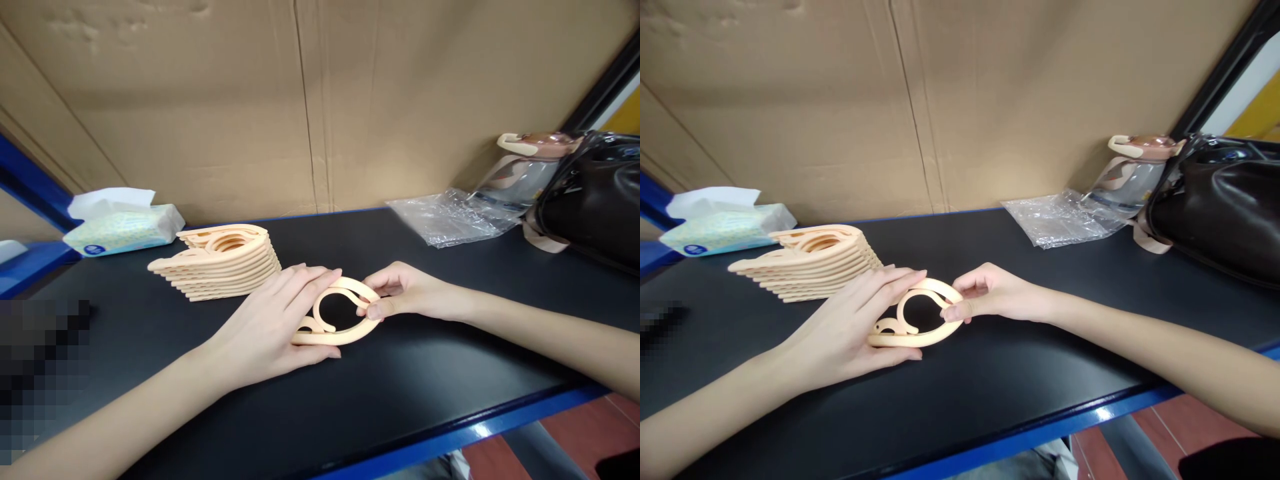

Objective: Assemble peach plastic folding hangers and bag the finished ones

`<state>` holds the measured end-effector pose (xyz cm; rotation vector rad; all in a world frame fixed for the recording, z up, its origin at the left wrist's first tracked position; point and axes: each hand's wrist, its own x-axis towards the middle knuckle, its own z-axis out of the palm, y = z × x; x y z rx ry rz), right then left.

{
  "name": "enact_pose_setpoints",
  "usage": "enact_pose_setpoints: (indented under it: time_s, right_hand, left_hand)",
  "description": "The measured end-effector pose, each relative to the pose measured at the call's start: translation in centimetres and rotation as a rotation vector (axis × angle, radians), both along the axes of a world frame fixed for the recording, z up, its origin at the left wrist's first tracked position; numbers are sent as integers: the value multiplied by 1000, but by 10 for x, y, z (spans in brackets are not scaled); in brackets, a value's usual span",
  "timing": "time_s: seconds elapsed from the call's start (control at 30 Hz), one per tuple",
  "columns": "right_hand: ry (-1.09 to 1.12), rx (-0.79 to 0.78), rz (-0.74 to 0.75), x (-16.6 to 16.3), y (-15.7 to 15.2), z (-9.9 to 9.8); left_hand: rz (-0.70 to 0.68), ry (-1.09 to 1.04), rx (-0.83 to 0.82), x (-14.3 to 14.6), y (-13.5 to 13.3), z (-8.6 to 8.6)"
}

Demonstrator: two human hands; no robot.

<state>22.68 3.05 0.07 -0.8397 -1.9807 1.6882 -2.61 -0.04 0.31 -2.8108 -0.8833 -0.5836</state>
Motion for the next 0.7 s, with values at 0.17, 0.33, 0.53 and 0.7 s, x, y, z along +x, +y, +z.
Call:
enact_pose_setpoints:
  time_s: [0.17, 0.33, 0.53, 0.7]
  right_hand:
    - [75, 22, 35, -3, -2, 0]
    - [247, -2, -74, -2, 3, -3]
    - [136, 40, -125, 0, 10, -5]
    - [50, 93, -85, -1, 10, -5]
  left_hand:
    - [38, 2, 10, 2, -6, 5]
    - [66, -20, 158, -7, -4, 35]
    - [298, -169, 123, -39, 9, 83]
    - [472, -230, -53, -73, 26, 93]
